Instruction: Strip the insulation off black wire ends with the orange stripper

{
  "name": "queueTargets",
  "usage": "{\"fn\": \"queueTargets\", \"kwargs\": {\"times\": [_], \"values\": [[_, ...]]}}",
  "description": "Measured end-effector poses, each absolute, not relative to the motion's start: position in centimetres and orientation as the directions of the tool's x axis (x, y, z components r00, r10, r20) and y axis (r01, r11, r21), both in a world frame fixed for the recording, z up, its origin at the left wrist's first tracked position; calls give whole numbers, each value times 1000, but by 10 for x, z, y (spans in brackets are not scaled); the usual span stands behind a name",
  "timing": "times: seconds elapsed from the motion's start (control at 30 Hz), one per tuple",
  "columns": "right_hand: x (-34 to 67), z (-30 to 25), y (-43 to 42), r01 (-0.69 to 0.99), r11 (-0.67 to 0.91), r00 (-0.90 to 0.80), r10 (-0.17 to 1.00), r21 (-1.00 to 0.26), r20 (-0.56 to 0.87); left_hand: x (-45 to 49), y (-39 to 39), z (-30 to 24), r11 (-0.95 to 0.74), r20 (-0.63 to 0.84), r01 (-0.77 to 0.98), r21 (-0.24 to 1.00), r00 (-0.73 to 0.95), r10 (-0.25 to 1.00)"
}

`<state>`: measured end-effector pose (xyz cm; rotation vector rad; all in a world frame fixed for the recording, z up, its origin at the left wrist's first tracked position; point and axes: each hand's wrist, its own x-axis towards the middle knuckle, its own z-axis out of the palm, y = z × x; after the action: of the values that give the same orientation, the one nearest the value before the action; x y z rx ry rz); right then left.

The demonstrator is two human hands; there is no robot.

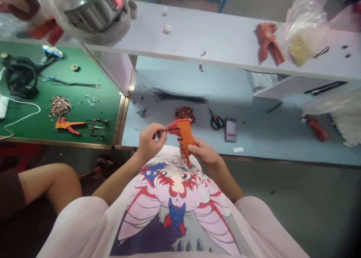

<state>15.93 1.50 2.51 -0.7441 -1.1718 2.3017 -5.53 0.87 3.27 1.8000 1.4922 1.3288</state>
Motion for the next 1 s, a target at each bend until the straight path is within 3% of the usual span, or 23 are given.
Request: {"fn": "queueTargets", "kwargs": {"times": [0.23,1.0], "values": [[162,28,14,-148,-533,-755,605,-833,-253,-55,8,37,-295,345,501,813,-7,938],[164,23,8,-111,-478,-770,596,-871,-228,-51,4,45,-432,502,651,624,89,860]]}}
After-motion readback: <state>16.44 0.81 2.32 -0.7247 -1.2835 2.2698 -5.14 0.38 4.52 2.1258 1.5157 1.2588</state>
